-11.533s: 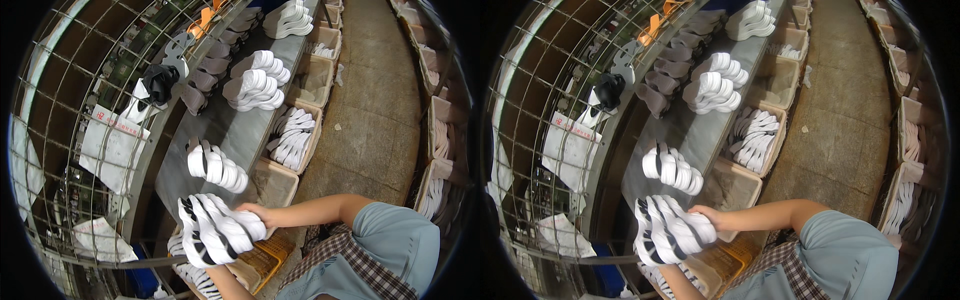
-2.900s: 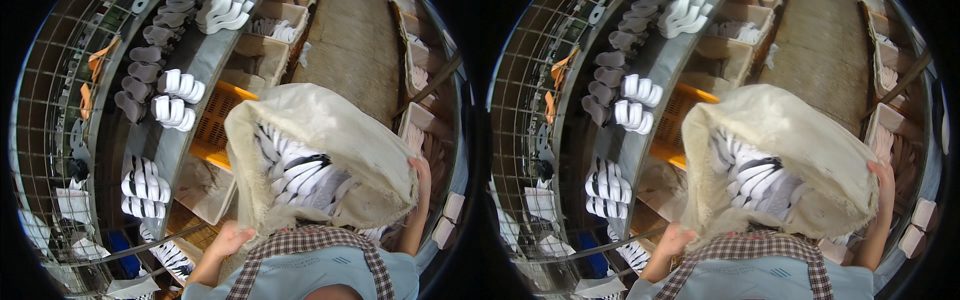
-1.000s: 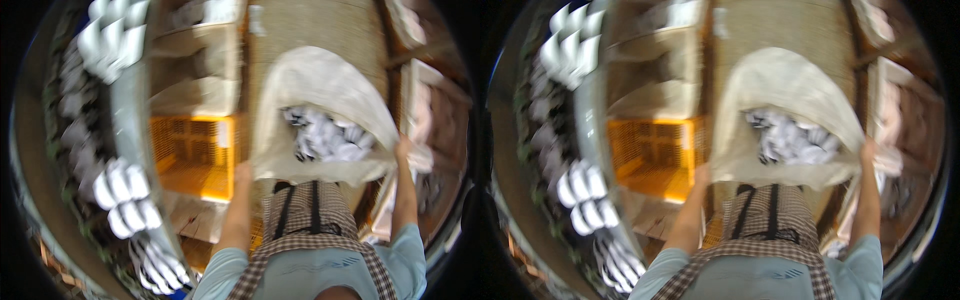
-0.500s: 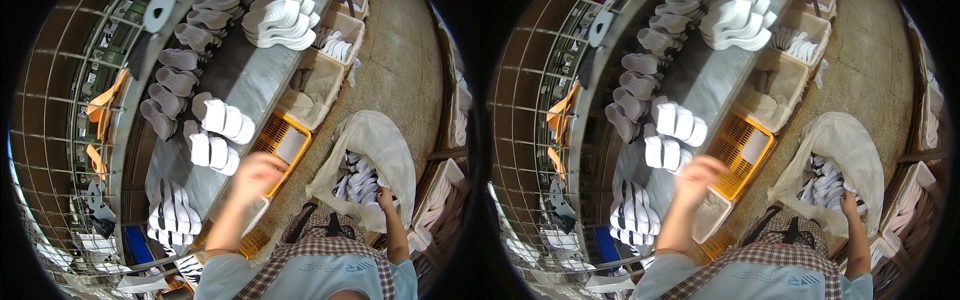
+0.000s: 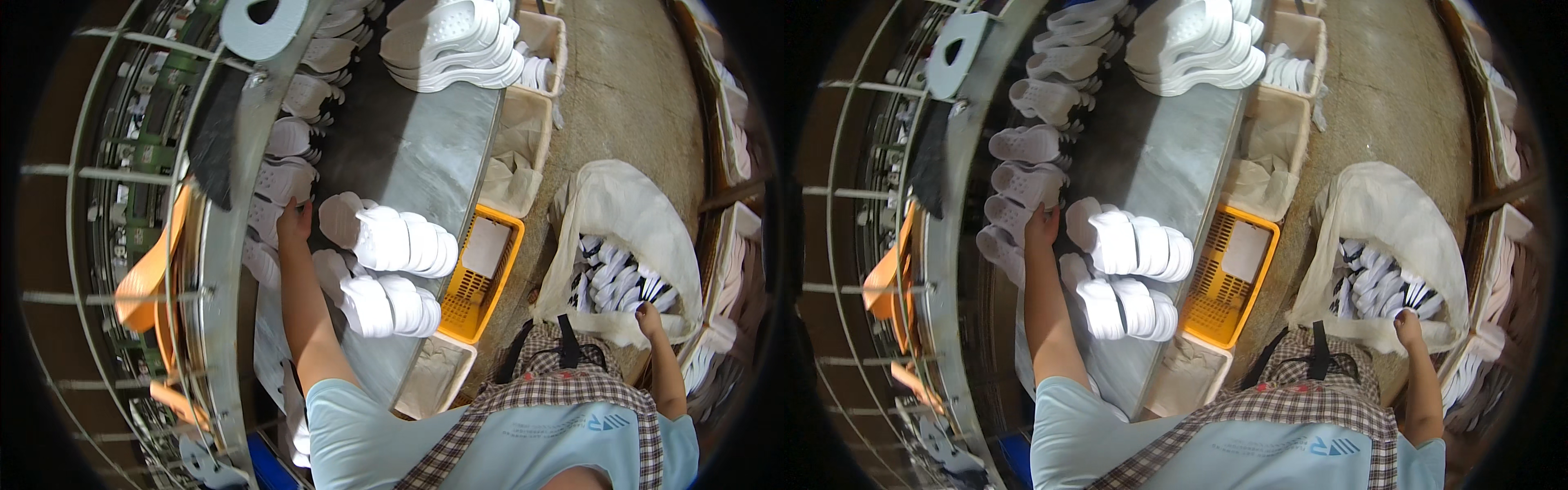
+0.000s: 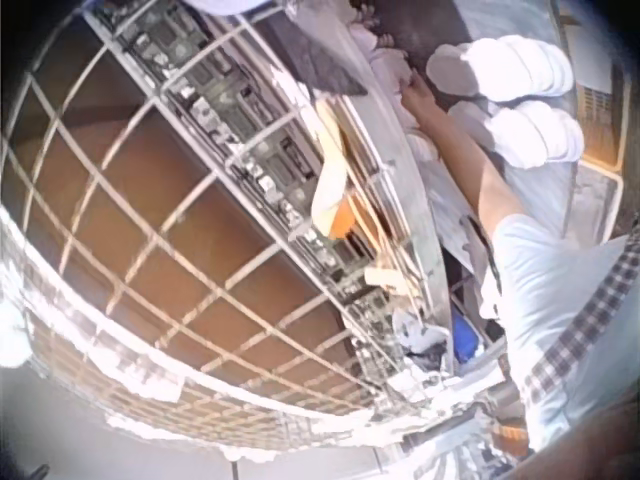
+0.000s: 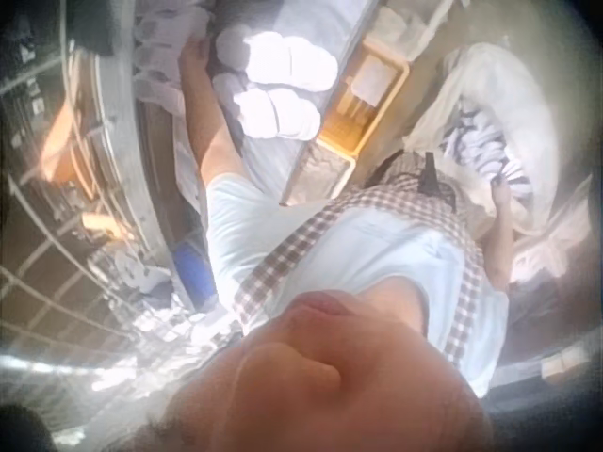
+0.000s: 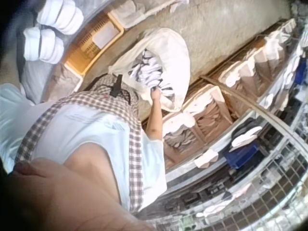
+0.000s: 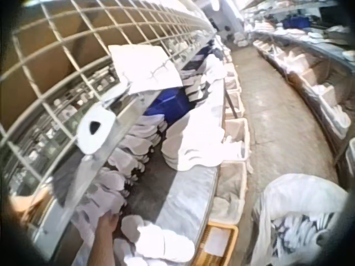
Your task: The person picks up white slippers from a shelf, turns them over to show the soles, and places them into a large white sack. The person repeats this process with multiple slippers and then ties the sack closed.
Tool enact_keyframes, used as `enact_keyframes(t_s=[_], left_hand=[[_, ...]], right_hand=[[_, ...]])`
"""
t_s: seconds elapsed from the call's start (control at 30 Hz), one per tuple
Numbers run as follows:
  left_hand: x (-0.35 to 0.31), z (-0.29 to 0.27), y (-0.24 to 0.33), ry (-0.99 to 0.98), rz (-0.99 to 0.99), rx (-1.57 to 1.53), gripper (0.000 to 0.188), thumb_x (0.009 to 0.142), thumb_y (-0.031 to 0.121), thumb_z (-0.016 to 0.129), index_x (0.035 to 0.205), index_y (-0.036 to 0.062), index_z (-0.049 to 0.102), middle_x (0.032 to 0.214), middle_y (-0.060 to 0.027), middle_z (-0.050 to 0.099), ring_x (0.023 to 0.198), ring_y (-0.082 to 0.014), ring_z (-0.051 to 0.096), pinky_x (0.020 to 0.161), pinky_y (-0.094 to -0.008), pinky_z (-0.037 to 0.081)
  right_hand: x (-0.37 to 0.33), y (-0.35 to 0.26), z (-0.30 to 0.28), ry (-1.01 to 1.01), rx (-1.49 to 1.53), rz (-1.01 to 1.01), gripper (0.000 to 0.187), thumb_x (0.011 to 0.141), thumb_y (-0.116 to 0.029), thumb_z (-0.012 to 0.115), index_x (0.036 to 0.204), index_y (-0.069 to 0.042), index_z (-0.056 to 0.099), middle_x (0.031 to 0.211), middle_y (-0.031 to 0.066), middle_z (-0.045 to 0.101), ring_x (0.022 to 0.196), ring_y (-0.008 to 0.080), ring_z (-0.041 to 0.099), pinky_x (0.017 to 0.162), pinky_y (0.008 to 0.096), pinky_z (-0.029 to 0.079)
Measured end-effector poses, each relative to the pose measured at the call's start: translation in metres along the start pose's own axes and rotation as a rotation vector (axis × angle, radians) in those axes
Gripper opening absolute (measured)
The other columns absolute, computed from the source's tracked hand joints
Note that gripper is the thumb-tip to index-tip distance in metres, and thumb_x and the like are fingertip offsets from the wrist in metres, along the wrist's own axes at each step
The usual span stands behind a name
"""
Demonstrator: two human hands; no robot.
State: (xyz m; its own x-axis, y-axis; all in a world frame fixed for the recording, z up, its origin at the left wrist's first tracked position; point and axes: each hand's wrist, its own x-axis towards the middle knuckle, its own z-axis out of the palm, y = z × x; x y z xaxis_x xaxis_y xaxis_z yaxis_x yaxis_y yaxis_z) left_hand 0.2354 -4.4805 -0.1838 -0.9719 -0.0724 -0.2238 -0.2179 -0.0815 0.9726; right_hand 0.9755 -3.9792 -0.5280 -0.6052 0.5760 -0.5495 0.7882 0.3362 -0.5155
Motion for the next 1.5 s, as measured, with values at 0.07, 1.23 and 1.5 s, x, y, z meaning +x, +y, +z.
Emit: enact_keyframes(t_s=[0.07, 1.23, 1.5], left_hand=[[0.032, -0.009, -0.01, 0.122, -0.185, -0.151, 0.028, 0.087, 0.006, 0.057, 0.112, -0.0069, 0.049, 0.106, -0.0169, 0.053, 0.091, -0.0272, 0.058, 0.076, -0.0324, 0.057], [0.085, 0.018, -0.001, 0.009, -0.276, -0.732, 0.047, 0.08, 0.022, 0.066, 0.122, 0.0094, 0.048, 0.125, -0.0126, 0.043, 0.114, -0.0362, 0.042, 0.084, -0.0478, 0.051], [-0.051, 0.044, 0.071, 0.158, -0.717, -1.116, 0.051, 0.075, 0.009, 0.066, 0.122, 0.0052, 0.047, 0.123, -0.0177, 0.042, 0.115, -0.0379, 0.041, 0.082, -0.0392, 0.056]], right_hand=[[-0.014, -0.007, 0.008, -0.005, 0.081, 0.043, 0.017, 0.074, -0.008, 0.058, 0.086, 0.003, 0.056, 0.08, 0.0181, 0.062, 0.076, 0.0313, 0.06, 0.071, 0.0385, 0.047], [-0.046, -0.07, 0.037, -0.092, 0.073, 0.089, 0.017, 0.073, -0.01, 0.058, 0.085, 0.002, 0.058, 0.081, 0.0203, 0.061, 0.079, 0.0355, 0.059, 0.072, 0.0394, 0.047], [-0.002, -0.096, 0.011, -0.131, 0.041, -0.087, 0.02, 0.074, -0.014, 0.059, 0.086, 0.002, 0.058, 0.082, 0.0195, 0.061, 0.08, 0.0342, 0.06, 0.073, 0.0397, 0.047]])
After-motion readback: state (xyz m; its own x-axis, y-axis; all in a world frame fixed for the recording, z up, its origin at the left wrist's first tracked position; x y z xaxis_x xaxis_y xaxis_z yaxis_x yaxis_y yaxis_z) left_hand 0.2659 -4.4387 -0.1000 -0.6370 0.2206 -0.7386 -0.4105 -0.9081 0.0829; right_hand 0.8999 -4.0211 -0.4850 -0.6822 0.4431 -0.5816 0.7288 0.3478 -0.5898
